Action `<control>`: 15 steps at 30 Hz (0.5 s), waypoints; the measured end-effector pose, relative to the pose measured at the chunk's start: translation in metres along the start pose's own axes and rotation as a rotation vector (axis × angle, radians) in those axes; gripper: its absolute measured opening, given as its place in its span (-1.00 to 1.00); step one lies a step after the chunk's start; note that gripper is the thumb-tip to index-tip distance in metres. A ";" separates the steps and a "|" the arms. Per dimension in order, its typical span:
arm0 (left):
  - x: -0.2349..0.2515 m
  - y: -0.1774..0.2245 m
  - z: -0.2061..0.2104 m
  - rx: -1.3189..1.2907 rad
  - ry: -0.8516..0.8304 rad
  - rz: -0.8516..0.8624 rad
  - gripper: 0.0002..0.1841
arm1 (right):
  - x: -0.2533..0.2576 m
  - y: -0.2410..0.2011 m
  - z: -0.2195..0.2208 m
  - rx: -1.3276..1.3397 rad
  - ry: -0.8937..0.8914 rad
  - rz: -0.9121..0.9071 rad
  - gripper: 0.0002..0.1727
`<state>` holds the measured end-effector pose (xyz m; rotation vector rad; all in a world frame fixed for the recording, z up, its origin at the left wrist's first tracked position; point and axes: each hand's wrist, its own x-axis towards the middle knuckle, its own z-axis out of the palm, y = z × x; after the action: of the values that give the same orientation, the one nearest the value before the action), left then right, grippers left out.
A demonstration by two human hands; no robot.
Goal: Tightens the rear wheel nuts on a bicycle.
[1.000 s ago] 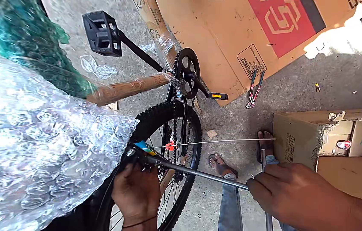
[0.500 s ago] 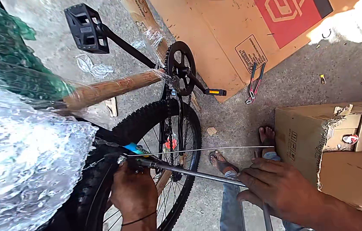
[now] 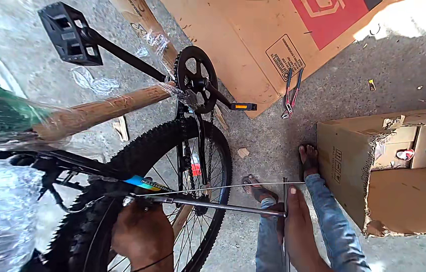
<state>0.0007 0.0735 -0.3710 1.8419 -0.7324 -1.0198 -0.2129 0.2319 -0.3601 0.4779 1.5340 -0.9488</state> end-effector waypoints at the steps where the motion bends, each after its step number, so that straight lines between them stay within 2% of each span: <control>1: 0.000 -0.002 -0.001 -0.012 0.000 0.005 -0.73 | -0.002 0.006 0.000 -0.071 0.040 -0.187 -0.47; 3: 0.000 -0.003 0.001 -0.038 0.018 0.002 -0.71 | -0.004 0.014 -0.006 -0.210 0.020 -0.463 -0.32; 5: 0.001 -0.002 0.003 -0.044 0.015 -0.005 -0.68 | -0.005 0.017 -0.019 -0.402 -0.079 -0.639 -0.23; 8: 0.001 -0.003 -0.002 -0.024 -0.017 -0.008 -0.68 | 0.004 0.015 -0.048 -0.764 -0.246 -0.881 -0.32; 10: 0.000 -0.003 -0.001 0.007 -0.022 -0.014 -0.68 | 0.019 0.000 -0.071 -0.930 -0.493 -0.984 -0.35; 12: -0.001 -0.001 -0.001 0.031 -0.015 -0.016 -0.67 | 0.032 -0.020 -0.085 -1.111 -0.771 -1.020 -0.22; 13: 0.000 0.000 -0.004 0.034 -0.018 -0.017 -0.66 | 0.035 -0.030 -0.087 -1.218 -0.851 -1.033 -0.09; 15: 0.003 -0.001 -0.006 0.037 -0.029 -0.002 -0.66 | 0.037 -0.040 -0.084 -1.378 -0.813 -1.105 0.07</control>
<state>0.0078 0.0744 -0.3715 1.8628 -0.7722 -1.0427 -0.3030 0.2664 -0.3875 -1.6594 1.2188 -0.4707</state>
